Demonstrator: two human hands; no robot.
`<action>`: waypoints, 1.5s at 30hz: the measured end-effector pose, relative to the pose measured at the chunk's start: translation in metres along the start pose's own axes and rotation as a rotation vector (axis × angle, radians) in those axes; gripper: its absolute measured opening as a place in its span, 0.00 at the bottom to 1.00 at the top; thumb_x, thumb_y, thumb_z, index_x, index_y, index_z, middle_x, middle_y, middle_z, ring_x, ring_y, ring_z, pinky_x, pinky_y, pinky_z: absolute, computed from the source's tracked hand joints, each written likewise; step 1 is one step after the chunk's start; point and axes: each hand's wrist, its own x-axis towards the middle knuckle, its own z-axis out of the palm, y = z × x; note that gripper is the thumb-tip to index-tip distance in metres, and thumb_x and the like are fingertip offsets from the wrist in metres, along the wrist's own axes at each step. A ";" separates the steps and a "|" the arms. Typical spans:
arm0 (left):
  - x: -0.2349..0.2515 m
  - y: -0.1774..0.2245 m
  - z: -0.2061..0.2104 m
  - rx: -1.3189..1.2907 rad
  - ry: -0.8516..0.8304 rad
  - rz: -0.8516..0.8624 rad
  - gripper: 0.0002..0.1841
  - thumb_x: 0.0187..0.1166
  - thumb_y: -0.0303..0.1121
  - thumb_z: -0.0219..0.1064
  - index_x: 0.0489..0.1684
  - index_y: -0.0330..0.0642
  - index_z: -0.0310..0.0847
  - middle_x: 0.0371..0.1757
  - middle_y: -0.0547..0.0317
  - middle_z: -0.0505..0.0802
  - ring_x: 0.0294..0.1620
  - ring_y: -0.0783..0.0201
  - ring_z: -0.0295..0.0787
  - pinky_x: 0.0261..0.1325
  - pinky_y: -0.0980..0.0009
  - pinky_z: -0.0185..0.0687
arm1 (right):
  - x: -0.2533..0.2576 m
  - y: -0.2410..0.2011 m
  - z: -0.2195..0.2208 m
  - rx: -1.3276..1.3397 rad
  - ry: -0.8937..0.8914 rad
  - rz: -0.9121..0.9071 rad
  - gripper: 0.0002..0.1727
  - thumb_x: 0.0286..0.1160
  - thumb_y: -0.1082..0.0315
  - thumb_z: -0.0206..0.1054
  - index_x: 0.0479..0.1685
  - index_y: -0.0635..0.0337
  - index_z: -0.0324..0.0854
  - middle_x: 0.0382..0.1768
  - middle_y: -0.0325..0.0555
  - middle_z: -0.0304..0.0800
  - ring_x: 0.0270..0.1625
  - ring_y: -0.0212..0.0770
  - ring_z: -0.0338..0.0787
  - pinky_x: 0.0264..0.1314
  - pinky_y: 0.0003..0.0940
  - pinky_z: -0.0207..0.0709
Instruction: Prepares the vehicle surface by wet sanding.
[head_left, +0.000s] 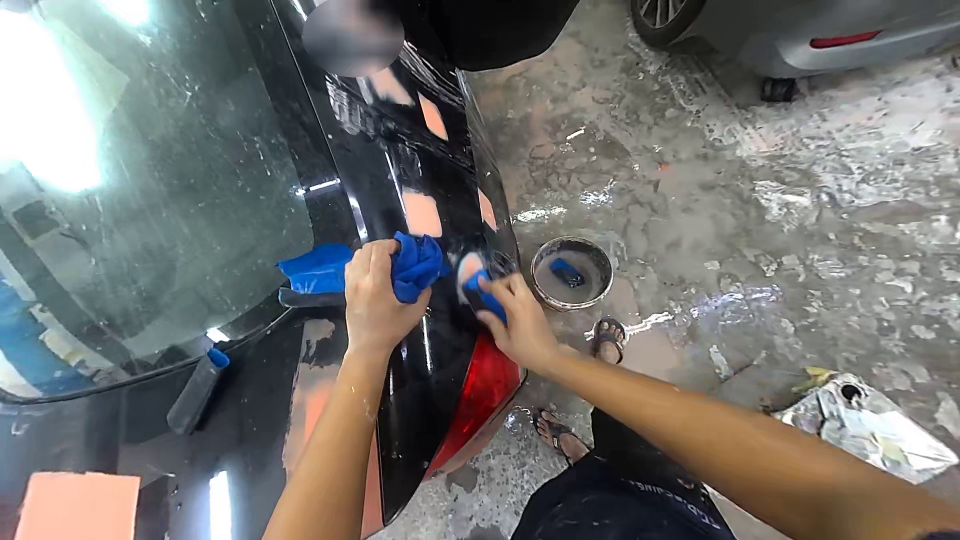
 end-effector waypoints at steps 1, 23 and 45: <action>0.001 -0.001 0.001 0.000 0.002 0.002 0.33 0.53 0.46 0.80 0.60 0.39 0.81 0.58 0.49 0.90 0.62 0.51 0.86 0.68 0.49 0.78 | -0.003 0.005 0.001 0.000 -0.009 -0.045 0.28 0.74 0.59 0.74 0.76 0.46 0.81 0.59 0.53 0.83 0.60 0.50 0.86 0.62 0.50 0.86; -0.002 -0.001 0.000 0.009 0.006 -0.007 0.33 0.52 0.45 0.81 0.60 0.40 0.82 0.59 0.49 0.90 0.62 0.50 0.86 0.68 0.49 0.79 | 0.012 -0.019 0.005 -0.012 -0.004 0.090 0.29 0.76 0.51 0.71 0.76 0.48 0.81 0.58 0.56 0.84 0.55 0.53 0.88 0.55 0.53 0.87; -0.003 0.001 0.002 0.002 0.073 0.021 0.32 0.56 0.40 0.80 0.63 0.38 0.81 0.63 0.46 0.89 0.67 0.49 0.85 0.72 0.48 0.77 | 0.060 -0.011 0.003 -0.043 0.002 0.238 0.29 0.79 0.51 0.68 0.77 0.53 0.79 0.61 0.67 0.83 0.60 0.63 0.87 0.59 0.61 0.84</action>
